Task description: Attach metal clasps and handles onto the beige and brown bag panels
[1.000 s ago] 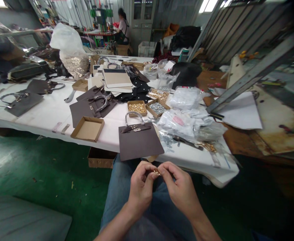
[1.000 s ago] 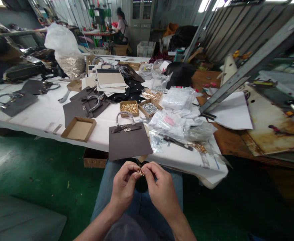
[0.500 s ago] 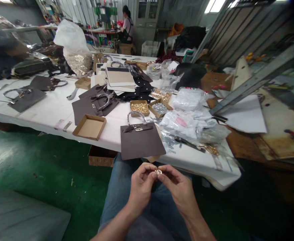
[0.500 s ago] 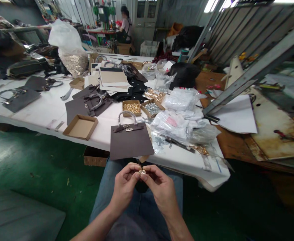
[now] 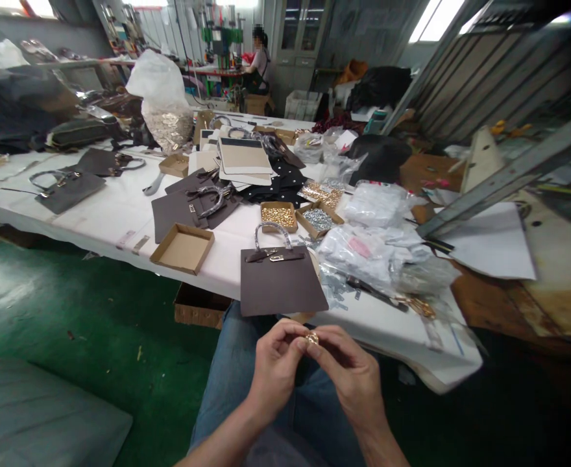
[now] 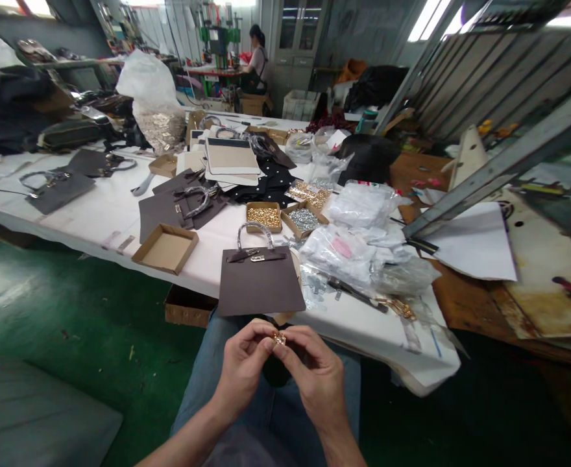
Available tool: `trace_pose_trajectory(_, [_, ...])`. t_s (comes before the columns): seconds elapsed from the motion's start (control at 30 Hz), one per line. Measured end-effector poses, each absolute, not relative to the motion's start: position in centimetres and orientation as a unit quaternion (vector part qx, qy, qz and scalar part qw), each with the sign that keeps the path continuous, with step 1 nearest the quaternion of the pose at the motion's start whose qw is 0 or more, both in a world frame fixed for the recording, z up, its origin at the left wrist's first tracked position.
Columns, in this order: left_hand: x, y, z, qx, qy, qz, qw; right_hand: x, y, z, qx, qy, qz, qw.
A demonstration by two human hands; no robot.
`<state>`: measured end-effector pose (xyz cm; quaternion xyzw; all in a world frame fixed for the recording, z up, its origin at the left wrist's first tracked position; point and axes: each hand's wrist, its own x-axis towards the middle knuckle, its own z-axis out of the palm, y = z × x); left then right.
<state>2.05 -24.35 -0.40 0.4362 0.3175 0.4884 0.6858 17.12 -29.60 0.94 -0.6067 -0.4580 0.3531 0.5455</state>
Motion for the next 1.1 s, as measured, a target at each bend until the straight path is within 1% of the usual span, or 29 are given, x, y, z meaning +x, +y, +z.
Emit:
trace_pose_trajectory(0.2, [1.4,-23.5,-1.2,0.398,0.306,0.481,0.718,17.7,-27.5,0.9,-0.592,-0.483,0.380,0.521])
trace_pose_trajectory(0.27, [0.8,-22.6,-1.7,0.386,0.329,0.483,0.714,18.1,-25.7,1.2,-0.600,-0.500,0.363,0.508])
trace_pose_trajectory(0.3, [0.3,-21.9,-1.9,0.389,0.356,0.484,0.698,18.3,-24.5,1.3,-0.608,-0.524,0.343,0.488])
trace_pose_trajectory(0.4, [-1.2,-18.4,-2.1,0.482,0.450,0.456,0.598,18.5,-20.4,1.5,-0.624,-0.644,0.247,0.367])
trace_pose_trajectory(0.5, [-2.5,-13.6,-1.4,0.647,0.459,0.423,0.438,18.0,-16.5,1.2,-0.615,-0.731,0.166,0.245])
trace_pose_trajectory(0.57, [-2.9,-10.3,-0.7,0.708,0.458,0.407,0.351,17.7,-14.7,0.9,-0.611,-0.755,0.138,0.194])
trace_pose_trajectory(0.63, [-2.9,-7.4,-0.4,0.759,0.471,0.346,0.286,17.6,-13.5,0.8,-0.611,-0.763,0.125,0.169])
trace_pose_trajectory(0.7, [-2.6,-5.1,-0.7,0.801,0.480,0.263,0.241,17.7,-13.1,0.7,-0.617,-0.758,0.126,0.171])
trace_pose_trajectory(0.77, [-2.3,-3.4,-1.4,0.821,0.481,0.214,0.219,17.9,-13.2,0.6,-0.626,-0.742,0.134,0.198])
trace_pose_trajectory(0.97, [-1.4,-1.3,-2.9,0.827,0.459,0.212,0.245,19.2,-13.9,-1.5,-0.640,-0.668,0.167,0.342])
trace_pose_trajectory(1.1, [-1.1,-1.2,-2.7,0.853,0.435,0.214,0.192,20.4,-13.4,-2.9,-0.669,-0.574,0.212,0.422])
